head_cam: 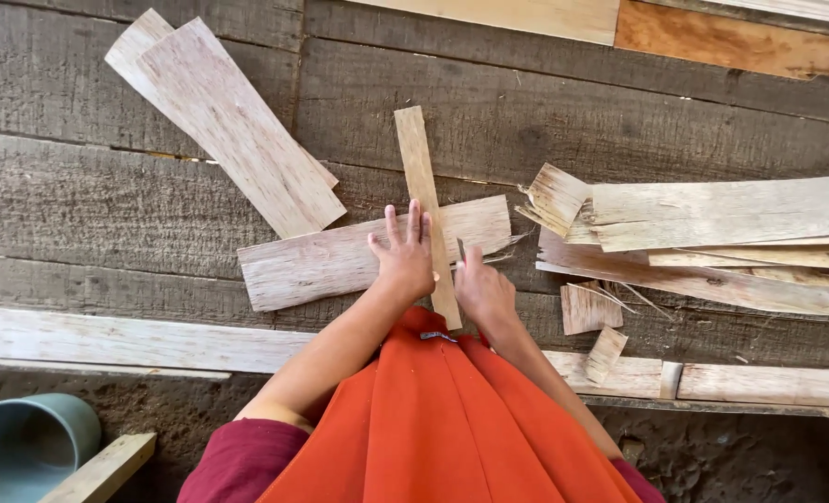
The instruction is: Cutting thin wood strips to size using a utility knife and arranging them on a wooden surface.
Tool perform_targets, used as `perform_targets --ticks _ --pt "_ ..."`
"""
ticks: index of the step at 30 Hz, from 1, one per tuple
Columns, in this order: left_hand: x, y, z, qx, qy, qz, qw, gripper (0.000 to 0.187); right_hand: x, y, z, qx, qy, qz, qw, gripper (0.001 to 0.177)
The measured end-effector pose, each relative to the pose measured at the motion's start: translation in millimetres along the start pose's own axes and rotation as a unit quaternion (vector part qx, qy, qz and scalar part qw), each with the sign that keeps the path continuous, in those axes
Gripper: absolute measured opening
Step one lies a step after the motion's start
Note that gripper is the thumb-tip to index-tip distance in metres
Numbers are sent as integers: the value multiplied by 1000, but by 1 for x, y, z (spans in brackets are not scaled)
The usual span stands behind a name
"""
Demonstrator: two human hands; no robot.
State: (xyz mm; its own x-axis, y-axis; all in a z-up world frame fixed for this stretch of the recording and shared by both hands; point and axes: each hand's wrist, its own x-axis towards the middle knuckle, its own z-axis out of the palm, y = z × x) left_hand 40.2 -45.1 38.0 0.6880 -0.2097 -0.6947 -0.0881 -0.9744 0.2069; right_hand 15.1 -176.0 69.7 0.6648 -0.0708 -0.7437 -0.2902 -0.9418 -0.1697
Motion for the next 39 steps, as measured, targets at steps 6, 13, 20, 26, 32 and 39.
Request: perform_targets --ticks 6,13,20,26,32,39 --pt "10 -4 6 -11 -29 3 1000 112 76 -11 12 -19 27 -48 998 35" --pt "18 -4 9 -19 -44 2 999 109 79 -24 5 -37 10 -49 998 33" --pt "23 -5 20 -17 -27 -2 999 109 24 -52 -32 -38 -59 -42 997 35" --pt "30 -5 30 -18 -8 0 1000 111 20 -22 -6 -32 -76 -26 996 38" --pt "11 -2 7 -15 -7 -1 1000 107 8 2 25 -65 -58 -27 996 35" --pt "10 -1 5 -5 -11 0 1000 105 20 28 45 -47 -84 -10 995 39"
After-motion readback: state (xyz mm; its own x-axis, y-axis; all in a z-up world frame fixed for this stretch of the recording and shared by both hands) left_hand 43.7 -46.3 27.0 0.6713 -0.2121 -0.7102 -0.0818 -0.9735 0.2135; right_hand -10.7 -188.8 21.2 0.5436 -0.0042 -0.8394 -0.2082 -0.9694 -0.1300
